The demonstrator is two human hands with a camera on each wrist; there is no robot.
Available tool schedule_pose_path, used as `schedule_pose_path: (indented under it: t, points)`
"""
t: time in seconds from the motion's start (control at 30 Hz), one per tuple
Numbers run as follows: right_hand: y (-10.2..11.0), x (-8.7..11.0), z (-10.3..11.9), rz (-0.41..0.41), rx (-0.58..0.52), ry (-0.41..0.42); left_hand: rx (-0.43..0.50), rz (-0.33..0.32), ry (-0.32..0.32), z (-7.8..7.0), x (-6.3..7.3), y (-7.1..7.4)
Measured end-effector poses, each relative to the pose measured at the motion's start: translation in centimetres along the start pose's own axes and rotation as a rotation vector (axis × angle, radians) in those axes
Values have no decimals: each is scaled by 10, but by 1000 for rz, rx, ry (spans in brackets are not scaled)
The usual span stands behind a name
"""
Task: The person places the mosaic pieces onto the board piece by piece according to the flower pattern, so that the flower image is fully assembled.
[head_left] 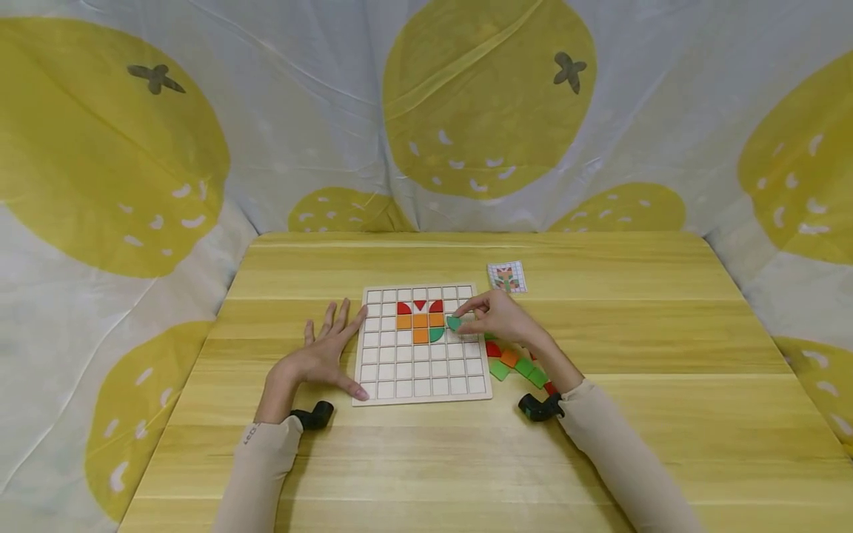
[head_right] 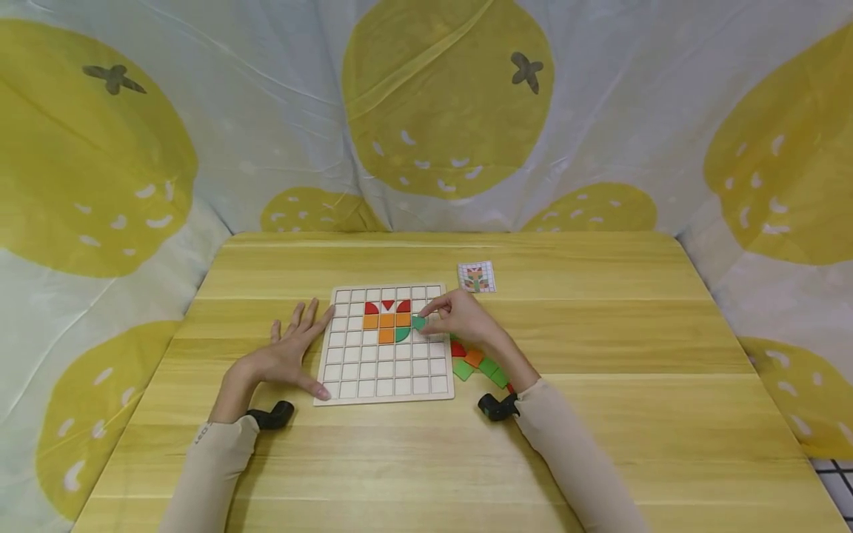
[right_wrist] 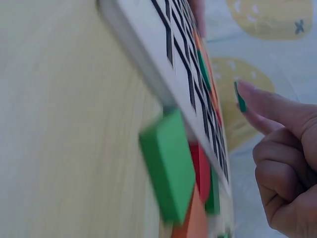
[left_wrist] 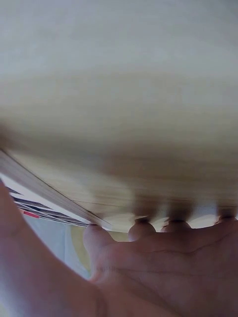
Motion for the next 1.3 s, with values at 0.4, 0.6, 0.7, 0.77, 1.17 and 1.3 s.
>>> schedule_pose_path:
  t: [0.4,0.6,0.7,0.77,1.17,1.3]
  points:
    - [-50,-33,43,14,40,27,-11,-3,14,4,-1,0]
    - [-65,-38,49,-2,81,26,-13,-3,11,4,-1,-1]
    - [-68,-39,49,-15,87,16,-12,-4,8,3,-1,-1]
    - [-68,-39,50,-26,96,14,-12,-6,8,3,-1,0]
    - [-67,-38,51,-43,70,38,-10,-5,16,4,-2,0]
    - [-68,-38,51,-42,63,32,-7,-6,13,4,-2,0]
Point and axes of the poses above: each hand's wrist, its own x-axis away from the middle knuckle, its own y-axis out of the back of the hand, z = x × y, the point moved 10 cm from there along -x, towards the middle knuckle, and after that the axes turned 9 degrees about x, right-handed, at the moved point
